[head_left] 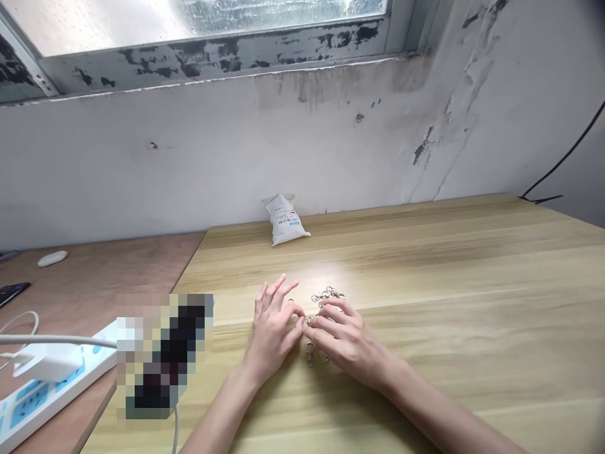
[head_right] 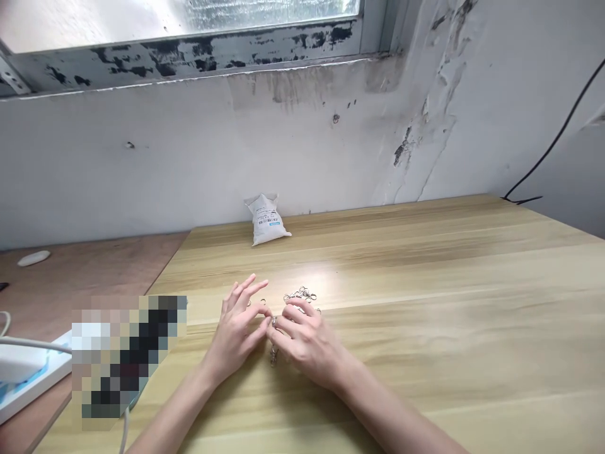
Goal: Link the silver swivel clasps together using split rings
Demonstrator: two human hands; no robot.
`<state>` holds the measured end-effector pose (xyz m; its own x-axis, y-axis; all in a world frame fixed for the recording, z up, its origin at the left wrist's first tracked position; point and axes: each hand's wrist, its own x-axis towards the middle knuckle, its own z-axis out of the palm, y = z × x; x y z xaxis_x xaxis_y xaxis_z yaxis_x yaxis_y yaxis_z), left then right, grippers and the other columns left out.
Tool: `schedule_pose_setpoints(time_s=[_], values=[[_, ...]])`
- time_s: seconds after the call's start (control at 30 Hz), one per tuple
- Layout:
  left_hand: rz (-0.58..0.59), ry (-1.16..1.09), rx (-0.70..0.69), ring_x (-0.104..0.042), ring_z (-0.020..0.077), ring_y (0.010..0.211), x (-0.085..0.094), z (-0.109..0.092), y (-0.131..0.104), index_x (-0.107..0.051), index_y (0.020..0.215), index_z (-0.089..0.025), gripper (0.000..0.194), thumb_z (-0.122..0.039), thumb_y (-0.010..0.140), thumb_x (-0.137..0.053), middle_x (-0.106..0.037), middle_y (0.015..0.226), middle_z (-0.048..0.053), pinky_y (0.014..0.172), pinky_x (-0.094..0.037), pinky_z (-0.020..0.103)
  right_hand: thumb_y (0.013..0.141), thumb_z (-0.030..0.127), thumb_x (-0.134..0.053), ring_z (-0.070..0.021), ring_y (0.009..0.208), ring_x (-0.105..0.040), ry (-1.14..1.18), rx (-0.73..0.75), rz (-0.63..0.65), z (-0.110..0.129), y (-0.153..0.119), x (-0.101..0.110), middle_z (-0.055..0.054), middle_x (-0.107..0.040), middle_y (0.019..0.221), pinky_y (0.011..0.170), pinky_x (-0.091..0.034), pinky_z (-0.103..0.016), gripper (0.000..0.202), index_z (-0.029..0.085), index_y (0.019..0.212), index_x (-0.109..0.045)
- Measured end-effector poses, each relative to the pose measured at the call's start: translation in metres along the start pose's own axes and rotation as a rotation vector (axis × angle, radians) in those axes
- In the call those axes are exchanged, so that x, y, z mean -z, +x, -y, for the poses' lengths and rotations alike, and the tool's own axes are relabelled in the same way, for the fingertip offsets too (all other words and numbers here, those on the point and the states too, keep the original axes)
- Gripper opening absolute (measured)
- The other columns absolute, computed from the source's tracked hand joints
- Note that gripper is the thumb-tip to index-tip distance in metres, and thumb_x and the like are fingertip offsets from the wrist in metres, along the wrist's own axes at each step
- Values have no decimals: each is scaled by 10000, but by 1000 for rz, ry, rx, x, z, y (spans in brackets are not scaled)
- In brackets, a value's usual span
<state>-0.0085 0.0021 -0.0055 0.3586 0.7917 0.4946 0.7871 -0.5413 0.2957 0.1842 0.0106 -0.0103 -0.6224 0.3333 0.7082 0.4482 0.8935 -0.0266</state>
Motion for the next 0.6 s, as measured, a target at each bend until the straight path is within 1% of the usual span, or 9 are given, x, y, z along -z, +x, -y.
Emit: schedule_pose_setpoints(time_s=[0.13,0.27,0.4,0.47,0.53,0.6], values=[[9,5,-19,-328,279,1417,1,2,-1,-640,856,-246,138,-206,912,-520,-530,1399,43,1139,-286,580,957,87,-415,-170,739,-557,16,-34,17,3,2,1,-42,-691,822,801,-468,-358,260,192,1003,-648],[39,-19,-29,-326,274,1414,-1,4,-2,-637,861,-237,163,-157,898,-500,-531,1397,50,1137,-291,573,968,118,-437,-163,714,-519,1,-17,86,6,4,2,-42,-665,809,677,-409,-318,224,183,896,-638],[55,68,-12,-338,279,1404,5,14,-1,-636,827,-223,150,-173,893,-510,-542,1379,52,1143,-277,566,941,112,-486,-141,659,-463,21,-5,165,8,0,-2,-10,-622,724,652,-350,-296,200,185,794,-599],[28,156,20,-351,285,1395,10,22,0,-642,821,-216,145,-180,890,-520,-557,1356,62,1142,-272,565,910,98,-516,-133,651,-449,54,-11,211,11,-1,-3,1,-615,714,649,-332,-293,174,186,778,-586],[6,225,43,-370,289,1383,15,31,0,-648,819,-210,149,-188,893,-520,-566,1340,74,1133,-286,557,894,128,-541,-133,674,-459,120,-9,258,14,-1,-1,3,-621,739,663,-335,-296,130,192,793,-591],[1,261,52,-386,292,1374,18,39,0,-653,817,-212,150,-198,894,-525,-574,1329,74,1129,-292,557,884,198,-570,-142,728,-485,211,-23,301,15,0,4,-4,-629,787,712,-356,-309,78,201,814,-605]])
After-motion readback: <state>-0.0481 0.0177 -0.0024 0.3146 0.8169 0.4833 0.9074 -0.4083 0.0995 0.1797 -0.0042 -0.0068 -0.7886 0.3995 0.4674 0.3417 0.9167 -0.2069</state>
